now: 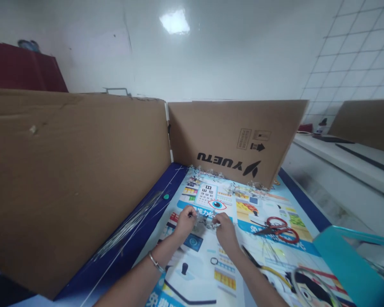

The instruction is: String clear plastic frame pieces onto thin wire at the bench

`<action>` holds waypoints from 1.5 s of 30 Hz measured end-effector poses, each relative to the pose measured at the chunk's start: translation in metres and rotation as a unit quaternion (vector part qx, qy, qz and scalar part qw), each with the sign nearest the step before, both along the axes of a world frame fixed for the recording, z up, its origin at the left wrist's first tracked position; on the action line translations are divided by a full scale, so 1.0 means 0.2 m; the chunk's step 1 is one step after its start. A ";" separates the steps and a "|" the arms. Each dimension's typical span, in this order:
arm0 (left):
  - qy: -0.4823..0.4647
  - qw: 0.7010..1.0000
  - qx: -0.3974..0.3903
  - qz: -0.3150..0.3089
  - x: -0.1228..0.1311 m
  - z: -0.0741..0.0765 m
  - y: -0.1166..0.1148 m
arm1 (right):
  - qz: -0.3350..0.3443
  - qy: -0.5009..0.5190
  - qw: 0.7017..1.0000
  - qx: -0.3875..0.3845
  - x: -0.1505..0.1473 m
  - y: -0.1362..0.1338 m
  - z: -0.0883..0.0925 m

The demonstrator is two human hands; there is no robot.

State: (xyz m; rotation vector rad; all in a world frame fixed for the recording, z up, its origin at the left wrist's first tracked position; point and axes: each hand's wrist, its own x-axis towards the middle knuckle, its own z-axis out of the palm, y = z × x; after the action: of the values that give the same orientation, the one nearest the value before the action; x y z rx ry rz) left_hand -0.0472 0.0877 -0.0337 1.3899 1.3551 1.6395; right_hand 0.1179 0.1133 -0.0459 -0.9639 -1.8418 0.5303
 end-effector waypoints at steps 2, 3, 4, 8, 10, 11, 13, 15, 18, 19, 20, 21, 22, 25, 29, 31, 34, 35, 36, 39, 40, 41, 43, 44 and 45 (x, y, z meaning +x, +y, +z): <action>-0.017 1.000 -0.011 0.001 0.01 0.00 0.02 | -0.010 0.016 1.000 -0.004 -0.01 0.02 -0.02; -0.025 1.000 -0.018 -0.001 0.02 0.00 0.03 | -0.016 0.023 1.000 -0.007 -0.01 0.02 -0.03; -0.033 0.999 -0.026 -0.005 0.02 0.00 0.05 | -0.021 0.031 0.999 -0.011 -0.01 0.03 -0.04; -0.062 0.996 -0.059 -0.029 0.05 -0.02 0.12 | -0.038 0.061 0.997 -0.029 0.01 0.07 -0.07; -0.075 0.994 -0.074 -0.039 0.07 -0.04 0.16 | -0.046 0.078 0.995 -0.037 0.03 0.09 -0.08; -0.082 0.992 -0.080 -0.043 0.08 -0.04 0.18 | -0.051 0.087 0.994 -0.040 0.03 0.10 -0.08; -0.094 0.990 -0.089 -0.051 0.09 -0.05 0.21 | -0.061 0.105 0.992 -0.045 0.04 0.11 -0.08; -0.107 0.988 -0.097 -0.058 0.10 -0.06 0.22 | -0.067 0.121 0.989 -0.051 0.04 0.11 -0.07; -0.132 0.983 -0.109 -0.068 0.09 -0.05 0.23 | -0.066 0.140 0.986 -0.067 0.05 0.10 -0.05; -0.143 0.981 -0.114 -0.070 0.08 -0.05 0.23 | -0.063 0.146 0.984 -0.075 0.05 0.09 -0.05; -0.155 0.978 -0.118 -0.072 0.06 -0.04 0.23 | -0.060 0.152 0.983 -0.085 0.06 0.09 -0.04; -0.166 0.976 -0.122 -0.074 0.04 -0.04 0.23 | -0.056 0.158 0.981 -0.096 0.06 0.09 -0.04; -0.178 0.973 -0.126 -0.077 0.03 -0.03 0.22 | -0.052 0.164 0.979 -0.107 0.06 0.09 -0.04; -0.203 0.966 -0.133 -0.089 -0.02 -0.01 0.22 | -0.039 0.181 0.973 -0.139 0.07 0.08 -0.04; -0.220 0.962 -0.132 -0.096 -0.05 0.01 0.21 | -0.028 0.196 0.967 -0.163 0.07 0.08 -0.04; -0.223 0.961 -0.131 -0.096 -0.05 0.01 0.21 | -0.026 0.200 0.966 -0.164 0.07 0.08 -0.04; -0.222 0.962 -0.128 -0.092 -0.01 0.00 0.20 | -0.023 0.200 0.967 -0.156 0.06 0.08 -0.04; -0.221 0.963 -0.127 -0.089 0.00 0.00 0.20 | -0.023 0.200 0.968 -0.152 0.06 0.08 -0.04; -0.220 0.964 -0.125 -0.087 0.02 0.00 0.19 | -0.024 0.201 0.968 -0.149 0.05 0.08 -0.04; -0.216 0.965 -0.122 -0.079 0.05 0.00 0.18 | -0.027 0.205 0.968 -0.140 0.04 0.07 -0.03; -0.215 0.966 -0.121 -0.079 0.05 0.00 0.18 | -0.027 0.206 0.968 -0.139 0.05 0.07 -0.02; -0.214 0.966 -0.119 -0.079 0.04 0.01 0.18 | -0.027 0.207 0.968 -0.139 0.05 0.07 -0.02; -0.211 0.967 -0.114 -0.082 0.02 0.03 0.19 | -0.028 0.208 0.967 -0.143 0.06 0.06 0.00; -0.209 0.968 -0.110 -0.083 0.01 0.04 0.19 | -0.028 0.208 0.967 -0.145 0.06 0.06 0.01; -0.207 0.969 -0.107 -0.085 0.01 0.05 0.19 | -0.028 0.208 0.967 -0.146 0.06 0.06 0.01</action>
State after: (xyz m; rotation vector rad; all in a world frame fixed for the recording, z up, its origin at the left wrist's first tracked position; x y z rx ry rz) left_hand -0.0461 0.1252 -0.0245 0.9419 1.0982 1.5128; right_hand 0.1306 0.1249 -0.0437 -1.0044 -1.3802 0.9148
